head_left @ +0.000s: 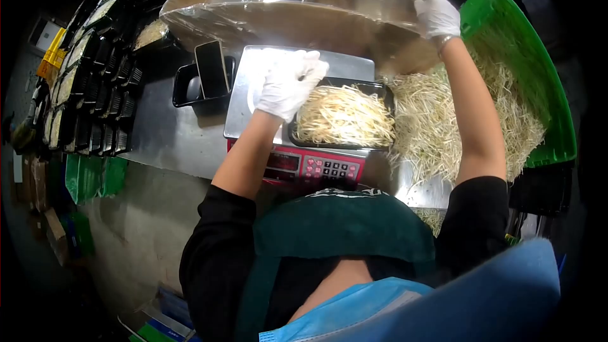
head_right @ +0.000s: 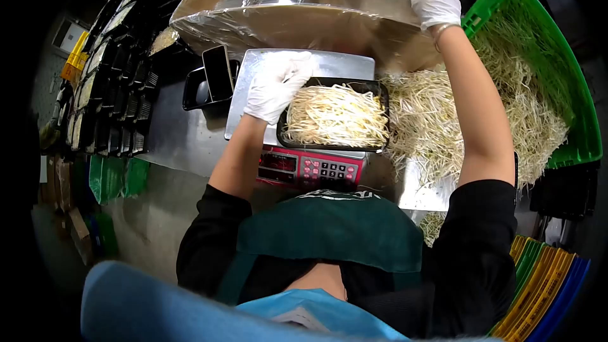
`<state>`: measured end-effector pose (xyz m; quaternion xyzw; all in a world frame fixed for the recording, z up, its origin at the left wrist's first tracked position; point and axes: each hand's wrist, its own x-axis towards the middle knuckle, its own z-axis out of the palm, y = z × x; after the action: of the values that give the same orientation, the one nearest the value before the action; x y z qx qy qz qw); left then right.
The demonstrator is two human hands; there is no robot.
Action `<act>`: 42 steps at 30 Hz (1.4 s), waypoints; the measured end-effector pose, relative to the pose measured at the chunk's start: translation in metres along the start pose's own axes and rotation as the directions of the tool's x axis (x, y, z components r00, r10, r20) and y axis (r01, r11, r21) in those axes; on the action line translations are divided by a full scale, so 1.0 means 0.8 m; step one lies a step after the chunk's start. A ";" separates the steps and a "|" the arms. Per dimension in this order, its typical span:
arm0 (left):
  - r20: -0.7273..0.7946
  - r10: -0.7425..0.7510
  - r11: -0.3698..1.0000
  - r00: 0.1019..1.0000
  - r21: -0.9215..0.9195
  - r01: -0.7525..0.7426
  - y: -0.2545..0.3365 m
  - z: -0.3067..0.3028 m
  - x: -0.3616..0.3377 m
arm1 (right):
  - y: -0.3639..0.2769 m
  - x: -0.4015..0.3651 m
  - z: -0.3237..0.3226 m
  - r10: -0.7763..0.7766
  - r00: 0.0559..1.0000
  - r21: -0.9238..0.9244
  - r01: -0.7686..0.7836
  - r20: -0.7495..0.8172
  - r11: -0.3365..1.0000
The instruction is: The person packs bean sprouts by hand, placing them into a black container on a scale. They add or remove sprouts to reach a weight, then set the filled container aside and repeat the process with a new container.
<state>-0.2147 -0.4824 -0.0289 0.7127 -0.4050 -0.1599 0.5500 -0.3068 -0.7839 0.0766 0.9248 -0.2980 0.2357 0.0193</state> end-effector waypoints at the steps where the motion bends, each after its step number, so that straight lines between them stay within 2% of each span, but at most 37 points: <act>1: 0.004 0.015 1.000 1.000 0.001 -0.015 0.011 0.001 -0.001 | 0.006 -0.010 -0.008 0.025 0.999 0.058 -0.023 -0.041 0.998; 2: 0.022 0.055 0.998 0.998 -0.020 -0.054 0.026 -0.004 -0.006 | 0.013 -0.017 -0.007 -0.013 0.997 0.050 0.017 -0.081 0.999; 3: 0.039 0.091 0.995 0.995 -0.040 -0.090 0.038 -0.007 -0.013 | 0.020 -0.028 -0.005 0.025 0.995 0.039 -0.021 -0.093 0.999; 4: -0.096 0.216 0.976 0.972 0.014 -0.216 0.043 -0.007 -0.022 | 0.023 -0.029 -0.007 0.080 0.996 0.057 -0.078 -0.034 0.995; 5: -0.096 0.224 0.975 0.970 0.021 -0.223 0.047 -0.009 -0.032 | 0.026 -0.027 -0.009 0.132 0.991 0.073 -0.133 0.025 0.988; 6: -0.176 0.238 0.970 0.955 -0.003 -0.242 0.051 -0.011 -0.042 | 0.029 -0.025 -0.011 0.131 0.991 0.080 -0.132 0.016 0.988; 7: -0.256 0.247 0.965 0.935 -0.026 -0.262 0.056 -0.015 -0.052 | 0.023 -0.023 -0.021 0.215 0.976 0.113 -0.216 0.022 0.970; 8: -0.343 0.060 0.986 0.937 -0.128 -0.110 0.047 -0.017 -0.065 | 0.016 -0.022 -0.032 0.298 0.954 0.145 -0.300 0.036 0.943; 9: -0.342 0.061 0.986 0.938 -0.124 -0.110 0.038 -0.026 -0.078 | 0.011 -0.019 -0.045 0.376 0.922 0.191 -0.386 0.090 0.903; 11: -0.368 -0.084 0.995 0.926 -0.088 0.056 0.035 -0.046 -0.103 | 0.024 -0.004 -0.031 0.299 0.954 0.200 -0.292 -0.003 0.935; 12: -0.368 -0.085 0.995 0.926 -0.086 0.057 0.032 -0.048 -0.114 | 0.029 -0.001 -0.018 0.299 0.954 0.202 -0.293 -0.002 0.935; 14: -0.442 -0.146 0.964 0.885 -0.264 0.027 0.024 -0.052 -0.130 | 0.029 0.005 -0.002 0.186 0.982 0.075 -0.183 -0.040 0.980; 15: -0.444 -0.140 0.965 0.885 -0.260 0.022 0.021 -0.057 -0.136 | 0.033 0.011 0.000 0.186 0.982 0.080 -0.182 -0.044 0.980; 17: -0.418 -0.176 0.953 0.891 -0.300 0.047 0.017 -0.068 -0.146 | 0.047 0.026 -0.001 0.303 0.950 0.223 -0.312 0.073 0.924; 18: -0.412 -0.145 0.939 0.900 -0.344 -0.006 0.016 -0.071 -0.151 | 0.080 0.046 0.022 0.241 0.969 0.281 -0.248 0.060 0.927; 19: -0.412 -0.145 0.938 0.900 -0.345 -0.007 0.009 -0.075 -0.158 | 0.067 0.035 -0.001 0.428 0.882 0.512 -0.465 0.196 0.723; 21: -0.444 -0.198 0.909 0.874 -0.417 -0.005 -0.009 -0.079 -0.170 | 0.092 0.041 0.017 0.394 0.894 0.498 -0.447 0.214 0.743; 23: -0.459 -0.263 0.882 0.849 -0.470 0.019 -0.018 -0.079 -0.174 | 0.098 0.035 0.031 0.491 0.838 0.341 -0.545 0.237 0.766; 24: -0.454 -0.293 0.874 0.841 -0.485 0.042 -0.023 -0.080 -0.174 | 0.109 0.038 0.060 0.540 0.812 0.393 -0.581 0.219 0.713; 25: -0.450 -0.324 0.864 0.832 -0.500 0.067 -0.027 -0.081 -0.173 | 0.104 0.031 0.066 0.547 0.770 0.478 -0.635 0.328 0.606; 27: -0.459 -0.319 0.874 0.829 -0.482 0.069 -0.028 -0.082 -0.168 | 0.079 0.022 0.046 0.477 0.836 0.235 -0.538 0.272 0.810; 28: -0.471 -0.310 0.885 0.826 -0.461 0.069 -0.027 -0.082 -0.165 | 0.067 0.030 0.033 0.414 0.822 0.197 -0.514 0.391 0.835; 29: -0.472 -0.316 0.882 0.823 -0.467 0.071 -0.025 -0.084 -0.161 | 0.044 0.034 0.034 0.350 0.907 0.058 -0.373 0.235 0.926; 31: -0.449 -0.369 0.856 0.814 -0.505 0.109 -0.018 -0.085 -0.156 | -0.008 0.013 0.025 0.089 0.973 0.305 -0.153 0.215 0.940; 32: -0.458 -0.357 0.855 0.814 -0.512 0.087 -0.018 -0.084 -0.153 | -0.004 0.018 0.052 -0.100 0.977 0.241 0.053 0.186 0.969; 33: -0.456 -0.367 0.852 0.811 -0.515 0.095 -0.013 -0.084 -0.151 | 0.000 0.020 0.078 -0.286 0.943 0.174 0.257 0.171 0.951; 34: -0.462 -0.371 0.858 0.805 -0.503 0.107 -0.005 -0.084 -0.149 | -0.005 0.019 0.084 -0.153 0.958 0.098 0.133 0.242 0.986; 35: -0.472 -0.373 0.865 0.798 -0.488 0.115 -0.001 -0.084 -0.148 | -0.006 0.022 0.084 -0.160 0.956 0.102 0.139 0.245 0.985; 36: -0.501 -0.296 0.901 0.813 -0.428 0.064 -0.009 -0.086 -0.151 | -0.005 0.026 0.080 -0.047 0.962 0.155 0.005 0.268 0.988; 37: -0.511 -0.297 0.904 0.807 -0.423 0.064 -0.009 -0.090 -0.153 | -0.003 0.030 0.076 0.063 0.953 0.205 -0.128 0.296 0.970; 38: -0.530 -0.254 0.924 0.809 -0.381 0.040 -0.008 -0.093 -0.155 | -0.009 0.023 0.057 0.032 0.995 0.354 -0.062 0.091 0.933; 39: -0.540 -0.214 0.941 0.814 -0.339 0.023 -0.007 -0.096 -0.159 | -0.011 0.010 0.037 0.114 0.993 0.522 -0.092 -0.009 0.848; 40: -0.529 -0.257 0.921 0.809 -0.388 0.039 -0.006 -0.099 -0.165 | -0.033 -0.016 -0.009 0.081 0.995 0.753 -0.012 -0.055 0.658; 42: -0.557 -0.234 0.933 0.797 -0.358 0.024 -0.008 -0.106 -0.163 | -0.036 -0.048 -0.061 -0.098 0.980 0.936 0.197 -0.176 0.290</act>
<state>-0.2358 -0.3280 -0.0338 0.6496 -0.1302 -0.0338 0.7483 -0.3384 -0.7308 0.1058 0.7706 -0.0145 0.4017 -0.4946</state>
